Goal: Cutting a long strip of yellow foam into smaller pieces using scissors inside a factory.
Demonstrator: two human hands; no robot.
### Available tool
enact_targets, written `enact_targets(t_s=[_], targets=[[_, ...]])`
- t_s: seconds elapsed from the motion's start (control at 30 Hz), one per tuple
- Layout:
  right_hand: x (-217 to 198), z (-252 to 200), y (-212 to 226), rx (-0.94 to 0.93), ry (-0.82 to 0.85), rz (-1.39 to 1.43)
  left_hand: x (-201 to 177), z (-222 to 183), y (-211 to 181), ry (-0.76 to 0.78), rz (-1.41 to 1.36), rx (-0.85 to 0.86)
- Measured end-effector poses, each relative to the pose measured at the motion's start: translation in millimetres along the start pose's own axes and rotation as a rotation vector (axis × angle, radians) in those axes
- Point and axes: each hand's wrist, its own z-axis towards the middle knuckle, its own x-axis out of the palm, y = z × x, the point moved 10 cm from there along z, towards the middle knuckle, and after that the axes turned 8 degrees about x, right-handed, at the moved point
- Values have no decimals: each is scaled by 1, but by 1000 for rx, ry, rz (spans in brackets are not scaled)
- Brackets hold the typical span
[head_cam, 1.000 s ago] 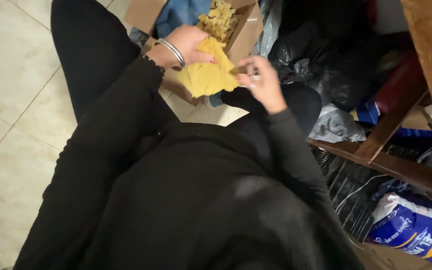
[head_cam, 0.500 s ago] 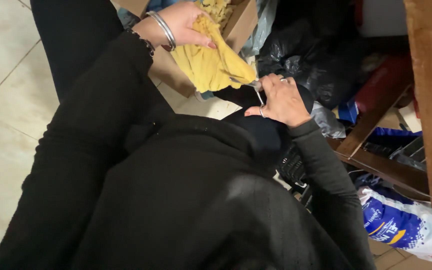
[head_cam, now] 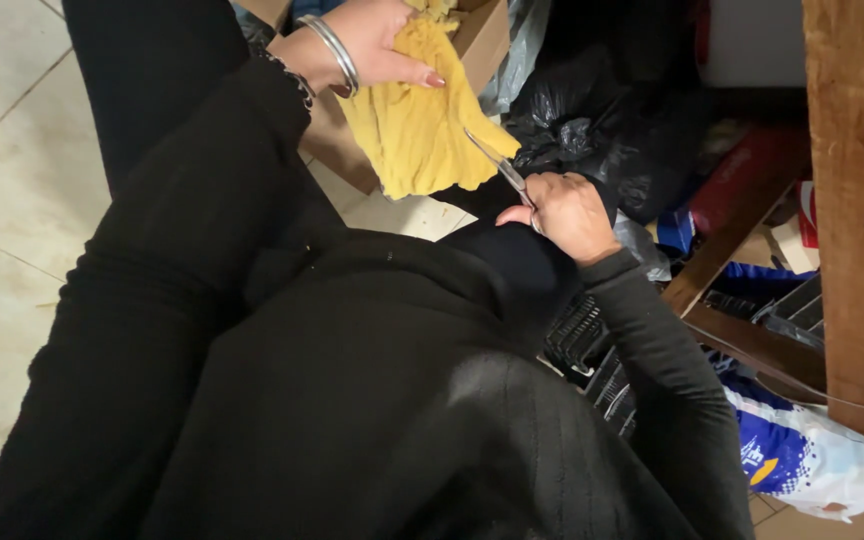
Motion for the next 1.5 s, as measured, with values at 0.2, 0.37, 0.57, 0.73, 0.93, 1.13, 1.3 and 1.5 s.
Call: enact_targets(t_s=[0.2, 0.37, 0.57, 0.73, 0.93, 1.13, 1.3, 1.5], targets=[[5, 19, 8, 71, 244, 5, 28, 12, 8, 161, 213, -137], [-3, 32, 12, 60, 157, 9, 20, 15, -7, 2, 131, 64], [-17, 24, 9, 25, 7, 68, 1, 10, -26, -70, 53, 144], [-16, 22, -2, 130, 75, 226, 4, 8, 6, 47, 165, -29], [-22, 43, 12, 54, 160, 134, 40, 21, 9, 183, 345, 1], [-22, 53, 18, 39, 105, 52, 47, 19, 1, 97, 97, 35], [-30, 48, 17, 22, 18, 90, 28, 14, -26, -4, -28, 100], [-21, 44, 11, 10, 16, 8, 9, 3, -80, -11, -49, 448]])
